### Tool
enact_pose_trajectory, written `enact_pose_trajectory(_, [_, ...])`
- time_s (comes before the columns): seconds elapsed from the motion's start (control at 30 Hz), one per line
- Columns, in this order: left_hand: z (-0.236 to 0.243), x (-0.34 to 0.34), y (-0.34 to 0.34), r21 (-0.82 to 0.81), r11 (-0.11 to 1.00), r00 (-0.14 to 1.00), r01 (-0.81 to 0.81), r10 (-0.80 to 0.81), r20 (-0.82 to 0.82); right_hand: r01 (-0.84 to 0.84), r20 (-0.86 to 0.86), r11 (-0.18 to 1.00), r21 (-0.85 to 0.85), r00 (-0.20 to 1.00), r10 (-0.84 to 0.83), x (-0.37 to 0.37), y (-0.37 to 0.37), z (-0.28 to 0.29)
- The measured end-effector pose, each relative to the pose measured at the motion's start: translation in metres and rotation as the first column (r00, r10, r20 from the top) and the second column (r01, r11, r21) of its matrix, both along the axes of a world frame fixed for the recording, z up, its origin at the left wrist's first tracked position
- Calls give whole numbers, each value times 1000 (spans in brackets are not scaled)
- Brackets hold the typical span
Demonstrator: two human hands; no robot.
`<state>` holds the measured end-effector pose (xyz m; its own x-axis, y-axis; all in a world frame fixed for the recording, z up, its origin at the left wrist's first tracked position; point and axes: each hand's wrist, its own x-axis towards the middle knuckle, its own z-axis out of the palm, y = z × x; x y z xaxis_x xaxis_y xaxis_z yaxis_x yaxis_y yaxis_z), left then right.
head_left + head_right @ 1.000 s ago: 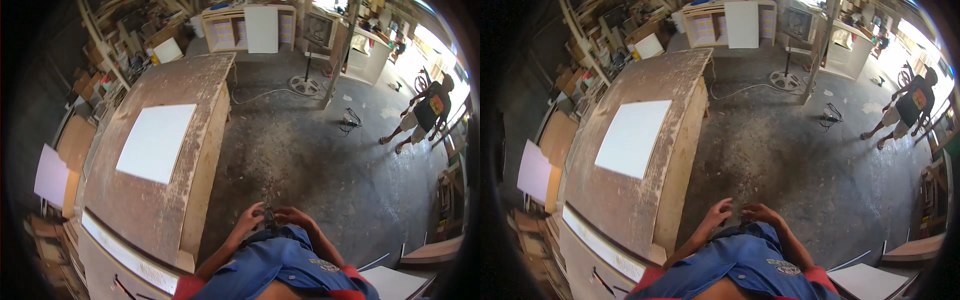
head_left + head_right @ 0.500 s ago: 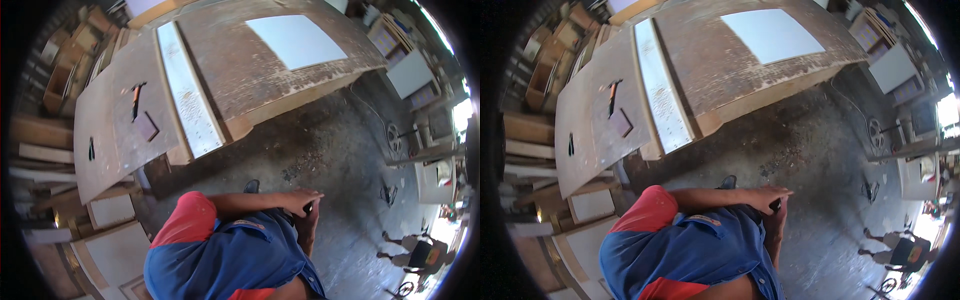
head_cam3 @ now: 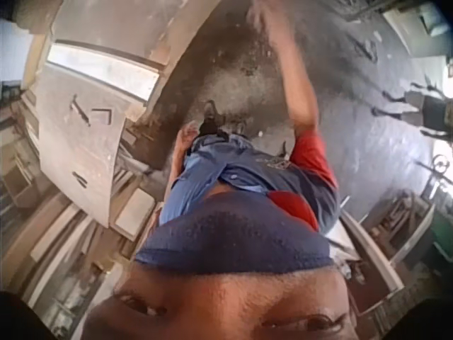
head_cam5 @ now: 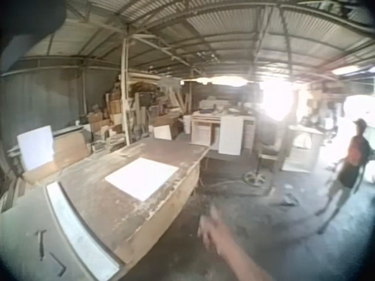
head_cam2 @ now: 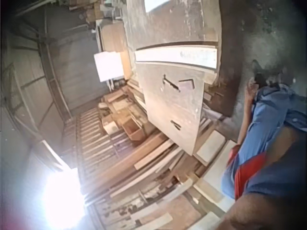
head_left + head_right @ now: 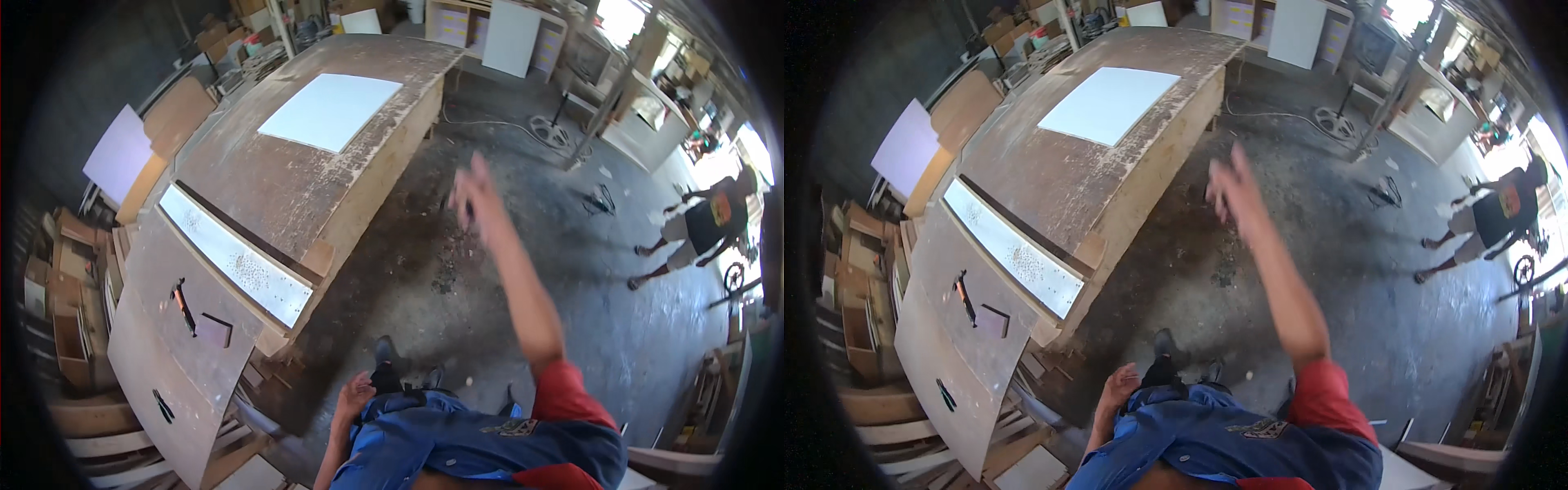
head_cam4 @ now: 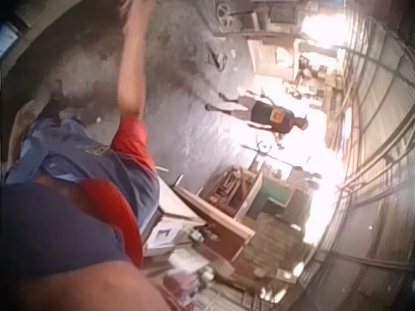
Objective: The person cuts a white panel using a table saw, measures boards with a tape measure, and hammers a wooden strip on a workbench using a hammer.
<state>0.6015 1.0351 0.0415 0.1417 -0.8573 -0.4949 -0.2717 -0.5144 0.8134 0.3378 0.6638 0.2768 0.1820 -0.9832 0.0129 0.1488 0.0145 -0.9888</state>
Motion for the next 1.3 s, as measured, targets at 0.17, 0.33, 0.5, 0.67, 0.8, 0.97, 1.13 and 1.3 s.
enact_pose_trajectory(0.17, [23, 6, -17, -140, 977, 987, 161, -159, 30, 111, -119, 978, -177, 984, -133, -19, -76, 162])
enact_pose_trajectory(0.33, [65, 55, -13, -414, 895, 981, 165, -107, 160, -133, -71, 944, -302, 991, 117, 108, 6, 156])
enact_pose_trajectory(0.5, [51, 171, 24, -570, 818, 947, 75, 120, 297, -538, -129, 838, -97, 841, 525, 245, 177, 44])
enact_pose_trajectory(0.67, [36, 312, 57, -498, 824, 818, -269, 468, 333, -562, 88, 563, 606, 751, 654, 367, 279, -139])
enact_pose_trajectory(0.8, [23, 389, 44, -545, 781, 755, -306, 547, 360, -631, 4, 462, 623, 594, 805, 426, 339, -162])
enact_pose_trajectory(0.97, [1, 435, -9, -354, 929, 670, 108, 195, 716, -562, -274, 631, 535, 591, 759, 459, 347, -137])
enact_pose_trajectory(1.13, [-18, 468, -16, -303, 938, 650, 168, 125, 749, -329, -293, 716, 616, 748, 596, 460, 335, -137])
enact_pose_trajectory(1.3, [-24, 549, 15, -318, 948, 636, -15, 254, 729, -387, -272, 791, 474, 790, 549, 499, 325, -174])
